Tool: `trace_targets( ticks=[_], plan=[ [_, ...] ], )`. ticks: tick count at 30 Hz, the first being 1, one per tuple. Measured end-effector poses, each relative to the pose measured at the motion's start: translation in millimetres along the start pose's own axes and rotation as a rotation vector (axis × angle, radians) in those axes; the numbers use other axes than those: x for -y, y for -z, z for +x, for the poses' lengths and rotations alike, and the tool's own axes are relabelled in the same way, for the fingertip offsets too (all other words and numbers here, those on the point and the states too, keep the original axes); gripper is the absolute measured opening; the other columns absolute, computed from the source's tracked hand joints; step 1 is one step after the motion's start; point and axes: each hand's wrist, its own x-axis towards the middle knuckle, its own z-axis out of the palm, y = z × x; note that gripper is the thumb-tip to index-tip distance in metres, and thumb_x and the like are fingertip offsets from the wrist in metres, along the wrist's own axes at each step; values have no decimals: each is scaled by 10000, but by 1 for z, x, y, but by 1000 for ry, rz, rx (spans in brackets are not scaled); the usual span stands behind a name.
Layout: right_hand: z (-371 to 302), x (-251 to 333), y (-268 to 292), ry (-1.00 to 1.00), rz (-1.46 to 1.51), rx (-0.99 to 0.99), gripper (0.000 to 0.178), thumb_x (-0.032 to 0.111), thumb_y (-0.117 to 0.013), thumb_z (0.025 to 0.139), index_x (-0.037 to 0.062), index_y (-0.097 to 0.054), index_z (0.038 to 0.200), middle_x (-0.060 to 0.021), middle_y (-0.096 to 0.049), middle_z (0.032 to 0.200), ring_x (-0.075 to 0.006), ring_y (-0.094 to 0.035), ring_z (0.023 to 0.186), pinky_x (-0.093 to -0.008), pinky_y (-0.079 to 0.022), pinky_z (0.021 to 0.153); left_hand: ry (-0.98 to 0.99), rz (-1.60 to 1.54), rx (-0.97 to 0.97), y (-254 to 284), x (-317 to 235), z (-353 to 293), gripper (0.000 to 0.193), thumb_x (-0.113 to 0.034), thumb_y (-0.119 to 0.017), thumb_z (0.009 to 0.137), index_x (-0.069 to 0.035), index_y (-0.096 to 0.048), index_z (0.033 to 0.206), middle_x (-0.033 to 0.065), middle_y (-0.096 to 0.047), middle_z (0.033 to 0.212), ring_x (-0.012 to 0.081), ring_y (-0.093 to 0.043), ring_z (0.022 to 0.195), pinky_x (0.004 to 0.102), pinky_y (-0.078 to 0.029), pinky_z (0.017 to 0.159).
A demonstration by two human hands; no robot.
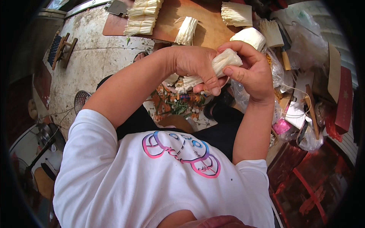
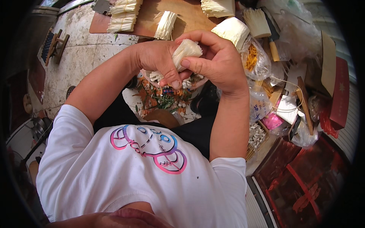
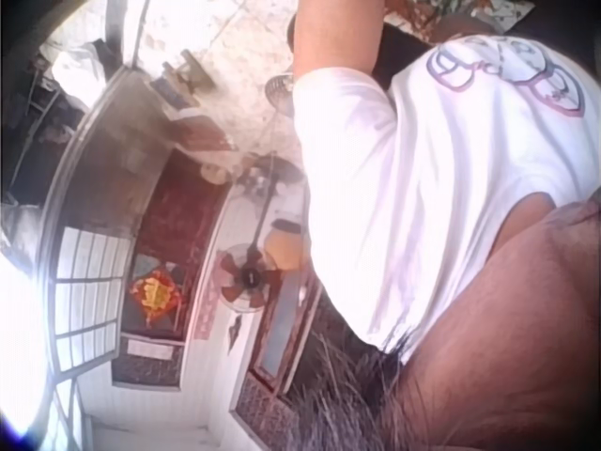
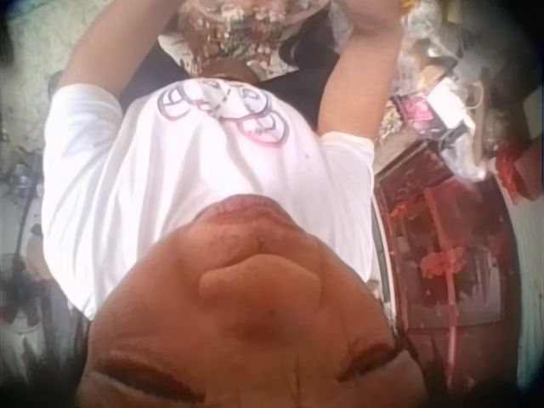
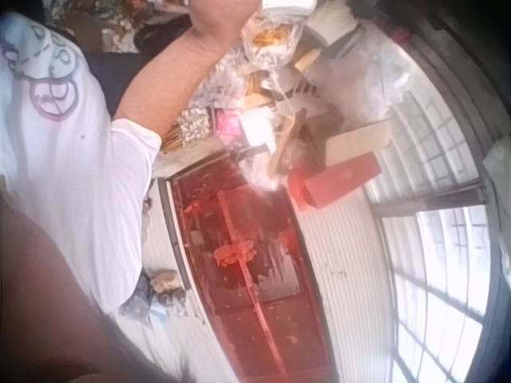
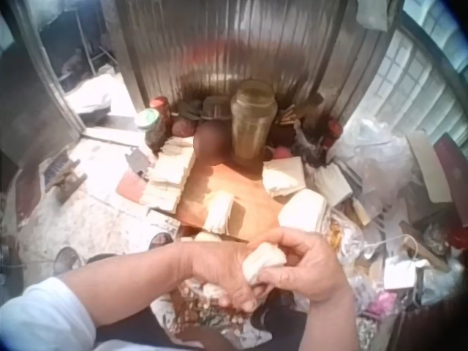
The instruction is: The person sits on the floor and repeatedly picks up bundles of dried noodles, separates them into smaller portions, and places them on a wooden board. The person handles the noodles by hand, breaking them apart and arranging them in stacks.
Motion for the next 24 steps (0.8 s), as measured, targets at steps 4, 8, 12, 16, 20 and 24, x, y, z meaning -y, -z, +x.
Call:
trace_targets(
  ticks=[4,8,12,16,20,24],
  plan=[
    [2,-4,-3,103,-28,-148,344,8,-722,787,-35,-602,1106,-79,-654,980,-129,-638,870,-247,-539,776,-118,122,-308,-12,-9,-3,204,-64,-745,715,16,-642,873,64,-634,734,122,-589,564,253,-481,507],
    [3,-3,-2,85,-96,-182,312,7,-717,789,-29,-613,1081,-66,-655,949,-113,-633,839,-231,-534,744,-195,260,-384,-13,-2,-1,221,-138,-680,763,27,-640,906,52,-619,720,118,-577,562,256,-473,526],
    [4,-4,-2,83,-131,-207,288,21,-718,792,-21,-628,1063,-50,-656,913,-97,-625,811,-216,-524,701,-176,181,-356,-16,-1,-1,206,-153,-623,790,16,-634,907,45,-609,713,121,-573,550,258,-471,527],
    [7,-5,-4,85,-170,-229,280,42,-712,805,-15,-637,1069,-34,-652,881,-75,-608,758,-196,-496,622,-155,70,-358,-16,-2,-2,192,-133,-612,787,8,-627,916,49,-598,713,128,-567,536,265,-469,517],
    [15,-7,-8,109,-91,-360,302,88,-714,818,-11,-637,1093,-28,-649,876,-61,-573,697,-183,-450,569,-193,-12,-406,-10,-4,0,188,-169,-645,829,-15,-608,931,45,-586,717,133,-574,539,261,-493,521],
    [16,-10,2,54,-15,-470,300,139,-718,829,0,-646,1084,-19,-649,857,-52,-549,670,-182,-434,554,-341,-201,-619,5,-5,-3,171,-176,-628,868,-21,-610,938,50,-606,757,128,-593,596,270,-529,580]
  ],
)
